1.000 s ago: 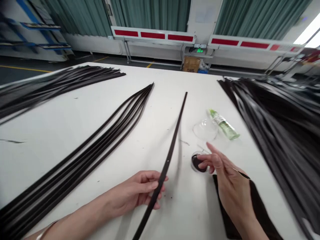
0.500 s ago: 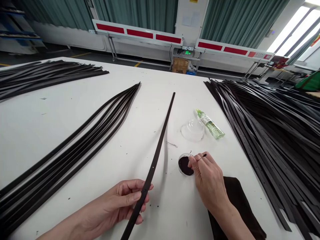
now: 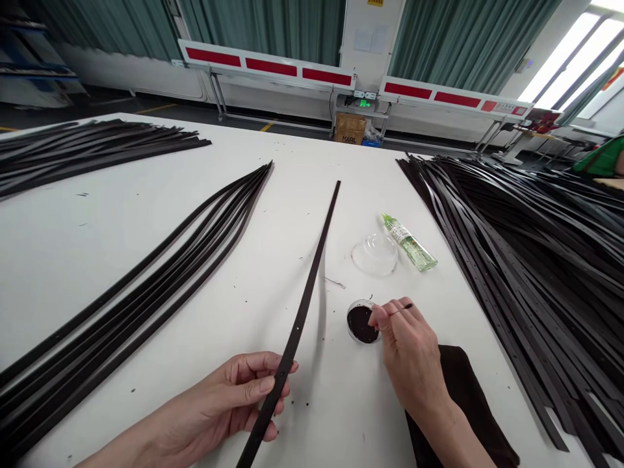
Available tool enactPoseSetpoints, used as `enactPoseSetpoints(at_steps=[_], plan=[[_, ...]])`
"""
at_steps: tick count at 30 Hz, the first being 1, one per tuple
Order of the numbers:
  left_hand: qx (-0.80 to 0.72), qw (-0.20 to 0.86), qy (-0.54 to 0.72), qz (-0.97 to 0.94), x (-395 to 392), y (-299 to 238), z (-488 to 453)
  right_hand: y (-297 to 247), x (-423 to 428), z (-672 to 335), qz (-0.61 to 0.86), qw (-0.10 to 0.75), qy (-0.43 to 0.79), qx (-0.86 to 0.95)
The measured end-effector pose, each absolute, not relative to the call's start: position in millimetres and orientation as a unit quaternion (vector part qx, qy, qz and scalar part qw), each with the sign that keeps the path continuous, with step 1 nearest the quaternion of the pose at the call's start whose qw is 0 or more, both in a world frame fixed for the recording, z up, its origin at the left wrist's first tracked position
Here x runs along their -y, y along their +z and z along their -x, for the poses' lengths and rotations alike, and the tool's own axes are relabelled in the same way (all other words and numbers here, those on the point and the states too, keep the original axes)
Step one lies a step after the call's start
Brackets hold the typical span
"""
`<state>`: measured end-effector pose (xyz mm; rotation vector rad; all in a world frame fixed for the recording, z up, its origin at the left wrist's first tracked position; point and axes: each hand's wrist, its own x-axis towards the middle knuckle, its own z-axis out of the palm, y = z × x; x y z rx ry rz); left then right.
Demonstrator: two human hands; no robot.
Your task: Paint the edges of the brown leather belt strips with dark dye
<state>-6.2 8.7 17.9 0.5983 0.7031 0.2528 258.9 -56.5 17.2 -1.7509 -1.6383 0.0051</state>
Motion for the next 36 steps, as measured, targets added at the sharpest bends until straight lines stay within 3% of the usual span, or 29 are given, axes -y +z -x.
enactPoseSetpoints(at_steps=[5, 8, 11, 14, 19, 24, 36], plan=[[-0.328, 0.89, 0.13, -0.287, -8, 18, 6, 30, 69, -252, 0.731, 0.501, 0.117, 0.448], [-0.327, 0.891, 0.136, -0.284, -7, 17, 6, 31, 73, -245, 0.673, 0.586, 0.243, 0.379], [-0.326, 0.893, 0.142, -0.276, -6, 16, 5, 29, 75, -234, 0.628, 0.619, 0.333, 0.332], [-0.308, 0.901, 0.14, -0.272, -5, 13, 5, 29, 83, -216, 0.656, 0.589, 0.303, 0.362], [-0.284, 0.912, 0.142, -0.259, -3, 9, 5, 31, 93, -192, 0.636, 0.475, 0.144, 0.591], [-0.281, 0.913, 0.141, -0.259, -1, 9, 4, 26, 89, -185, 0.529, 0.475, 0.114, 0.694], [-0.277, 0.913, 0.136, -0.268, -2, 9, 3, 16, 86, -186, 0.495, 0.481, 0.125, 0.713]])
